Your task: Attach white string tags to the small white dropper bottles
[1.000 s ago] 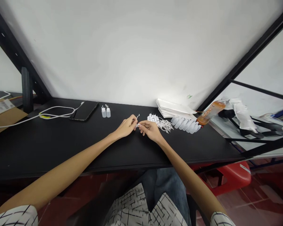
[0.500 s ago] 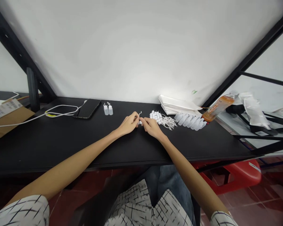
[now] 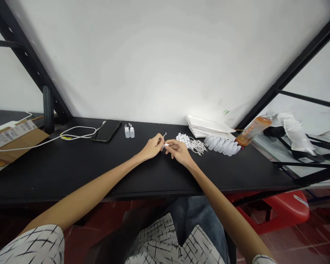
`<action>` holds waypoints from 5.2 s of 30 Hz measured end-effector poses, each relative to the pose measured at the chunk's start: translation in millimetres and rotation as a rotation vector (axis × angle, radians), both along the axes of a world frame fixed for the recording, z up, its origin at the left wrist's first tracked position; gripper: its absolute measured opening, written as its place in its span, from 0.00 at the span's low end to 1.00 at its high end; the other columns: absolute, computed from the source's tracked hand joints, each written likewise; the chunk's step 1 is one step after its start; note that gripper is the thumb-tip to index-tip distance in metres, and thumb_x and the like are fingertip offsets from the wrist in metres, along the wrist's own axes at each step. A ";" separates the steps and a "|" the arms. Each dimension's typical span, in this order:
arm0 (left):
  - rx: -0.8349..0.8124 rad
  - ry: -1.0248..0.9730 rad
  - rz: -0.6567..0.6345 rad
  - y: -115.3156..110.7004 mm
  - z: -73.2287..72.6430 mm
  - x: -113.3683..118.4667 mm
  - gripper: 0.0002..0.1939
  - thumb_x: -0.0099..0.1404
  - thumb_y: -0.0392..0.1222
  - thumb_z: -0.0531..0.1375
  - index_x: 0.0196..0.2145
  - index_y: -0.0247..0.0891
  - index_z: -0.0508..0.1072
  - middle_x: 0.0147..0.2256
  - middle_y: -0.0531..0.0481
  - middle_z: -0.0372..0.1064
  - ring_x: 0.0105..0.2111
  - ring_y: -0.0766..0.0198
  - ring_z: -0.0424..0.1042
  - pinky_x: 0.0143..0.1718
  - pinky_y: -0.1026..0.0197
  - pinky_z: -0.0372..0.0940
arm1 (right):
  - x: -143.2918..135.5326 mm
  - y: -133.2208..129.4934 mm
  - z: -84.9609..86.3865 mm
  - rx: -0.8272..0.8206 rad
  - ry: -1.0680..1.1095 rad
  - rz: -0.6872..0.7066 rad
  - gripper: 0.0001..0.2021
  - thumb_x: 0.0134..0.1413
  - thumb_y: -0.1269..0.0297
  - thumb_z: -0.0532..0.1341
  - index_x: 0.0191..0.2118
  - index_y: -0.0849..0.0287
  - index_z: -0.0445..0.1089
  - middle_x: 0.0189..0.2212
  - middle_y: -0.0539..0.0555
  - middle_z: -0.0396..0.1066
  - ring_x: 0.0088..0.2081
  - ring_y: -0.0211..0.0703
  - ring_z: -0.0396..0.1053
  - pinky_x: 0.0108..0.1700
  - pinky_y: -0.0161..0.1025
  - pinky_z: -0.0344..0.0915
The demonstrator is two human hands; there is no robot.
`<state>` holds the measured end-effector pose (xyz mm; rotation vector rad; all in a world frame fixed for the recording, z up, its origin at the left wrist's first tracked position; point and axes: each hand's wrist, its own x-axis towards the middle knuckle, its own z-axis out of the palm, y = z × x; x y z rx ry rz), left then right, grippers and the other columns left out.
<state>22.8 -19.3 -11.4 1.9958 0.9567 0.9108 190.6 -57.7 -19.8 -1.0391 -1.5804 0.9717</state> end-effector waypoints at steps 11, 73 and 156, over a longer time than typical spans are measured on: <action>-0.078 0.012 0.011 -1.8 7.5 -1.6 0.06 0.66 0.42 0.51 0.31 0.40 0.60 0.20 0.58 0.64 0.19 0.70 0.62 0.23 0.67 0.57 | 1.5 1.5 -1.4 0.003 0.083 0.056 0.17 0.48 0.56 0.67 0.41 0.62 0.75 0.28 0.55 0.74 0.29 0.41 0.72 0.23 0.35 0.70; -0.149 -0.106 -0.041 -12.3 15.2 -2.4 0.07 0.66 0.44 0.53 0.32 0.39 0.60 0.19 0.58 0.61 0.17 0.71 0.60 0.19 0.69 0.55 | -1.2 -12.1 13.3 -0.103 -0.061 0.032 0.20 0.47 0.45 0.65 0.26 0.61 0.69 0.22 0.49 0.69 0.18 0.32 0.64 0.21 0.32 0.58; 0.129 0.183 0.025 -19.0 11.2 1.9 0.09 0.70 0.42 0.45 0.32 0.42 0.59 0.25 0.56 0.61 0.24 0.65 0.62 0.31 0.63 0.56 | 3.3 -8.8 8.3 -0.058 -0.256 0.039 0.17 0.61 0.54 0.54 0.25 0.59 0.64 0.16 0.46 0.62 0.21 0.34 0.61 0.30 0.34 0.58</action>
